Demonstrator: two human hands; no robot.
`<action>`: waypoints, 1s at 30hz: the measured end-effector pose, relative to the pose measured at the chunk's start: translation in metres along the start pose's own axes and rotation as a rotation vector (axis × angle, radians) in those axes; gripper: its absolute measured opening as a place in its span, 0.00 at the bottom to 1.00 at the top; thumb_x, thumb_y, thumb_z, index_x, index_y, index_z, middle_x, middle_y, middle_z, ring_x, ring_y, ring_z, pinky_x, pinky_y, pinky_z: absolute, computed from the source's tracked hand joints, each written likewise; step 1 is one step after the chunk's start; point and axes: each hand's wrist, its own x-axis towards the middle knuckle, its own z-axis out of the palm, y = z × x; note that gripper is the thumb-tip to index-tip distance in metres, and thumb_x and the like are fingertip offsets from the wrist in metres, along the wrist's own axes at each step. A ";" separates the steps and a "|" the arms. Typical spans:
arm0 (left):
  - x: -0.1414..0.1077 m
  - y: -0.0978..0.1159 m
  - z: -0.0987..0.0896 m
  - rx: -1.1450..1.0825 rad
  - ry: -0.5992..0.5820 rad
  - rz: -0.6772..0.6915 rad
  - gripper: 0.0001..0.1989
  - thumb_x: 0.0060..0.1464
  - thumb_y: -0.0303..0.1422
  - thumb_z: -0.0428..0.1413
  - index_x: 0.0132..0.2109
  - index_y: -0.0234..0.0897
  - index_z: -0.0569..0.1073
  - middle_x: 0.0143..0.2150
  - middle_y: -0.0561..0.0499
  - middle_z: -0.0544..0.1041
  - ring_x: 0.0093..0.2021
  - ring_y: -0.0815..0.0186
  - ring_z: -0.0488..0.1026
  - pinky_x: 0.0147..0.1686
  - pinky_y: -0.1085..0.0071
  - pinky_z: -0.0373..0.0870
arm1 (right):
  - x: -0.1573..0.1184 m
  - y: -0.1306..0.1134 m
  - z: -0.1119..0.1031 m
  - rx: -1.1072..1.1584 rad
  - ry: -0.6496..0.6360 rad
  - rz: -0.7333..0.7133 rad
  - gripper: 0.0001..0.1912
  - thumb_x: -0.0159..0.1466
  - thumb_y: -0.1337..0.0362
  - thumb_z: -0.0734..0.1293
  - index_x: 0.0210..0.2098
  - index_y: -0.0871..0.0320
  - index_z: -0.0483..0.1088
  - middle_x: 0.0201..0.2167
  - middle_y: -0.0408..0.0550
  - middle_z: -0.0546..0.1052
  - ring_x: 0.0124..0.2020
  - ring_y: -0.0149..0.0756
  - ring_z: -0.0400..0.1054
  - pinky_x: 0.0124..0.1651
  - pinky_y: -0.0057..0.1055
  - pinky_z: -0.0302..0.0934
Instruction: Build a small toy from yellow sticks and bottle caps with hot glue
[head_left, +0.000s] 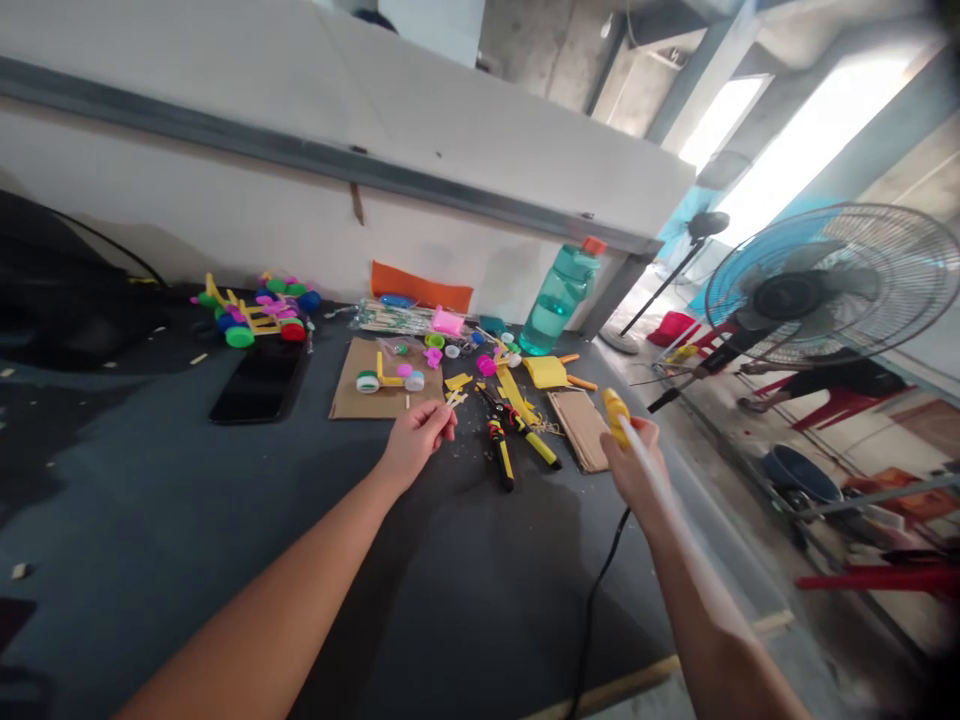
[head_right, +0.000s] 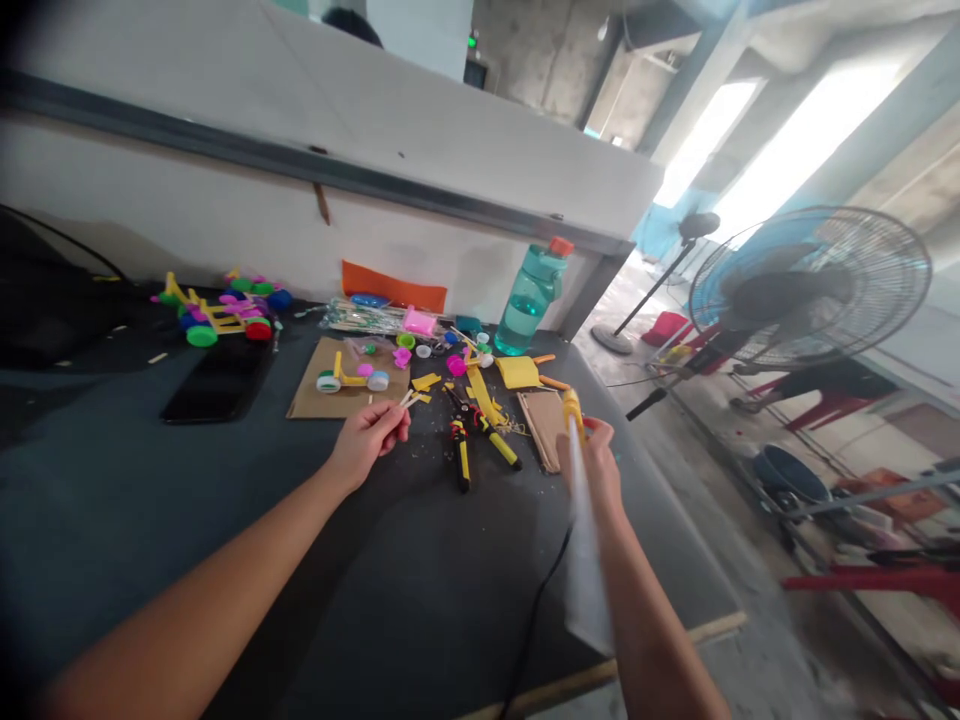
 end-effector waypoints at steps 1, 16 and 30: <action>0.000 0.000 0.000 -0.002 -0.003 0.003 0.14 0.53 0.41 0.53 0.28 0.34 0.69 0.20 0.55 0.68 0.17 0.77 0.56 0.15 0.80 0.48 | -0.001 0.007 0.001 -0.127 -0.031 0.001 0.25 0.58 0.55 0.59 0.51 0.62 0.56 0.32 0.52 0.73 0.31 0.42 0.69 0.30 0.32 0.58; -0.004 0.003 0.002 0.076 -0.048 0.002 0.13 0.54 0.39 0.51 0.27 0.34 0.68 0.20 0.55 0.68 0.17 0.76 0.56 0.17 0.79 0.49 | -0.003 0.019 0.025 -0.510 -0.195 -0.124 0.21 0.64 0.55 0.55 0.49 0.66 0.57 0.37 0.59 0.72 0.41 0.46 0.69 0.38 0.35 0.60; -0.016 0.015 0.021 0.141 -0.364 -0.155 0.17 0.53 0.44 0.52 0.25 0.34 0.67 0.17 0.55 0.66 0.15 0.76 0.55 0.16 0.78 0.48 | -0.040 -0.073 0.018 0.365 -0.296 -0.858 0.21 0.60 0.68 0.63 0.53 0.54 0.63 0.44 0.50 0.71 0.43 0.37 0.67 0.47 0.35 0.64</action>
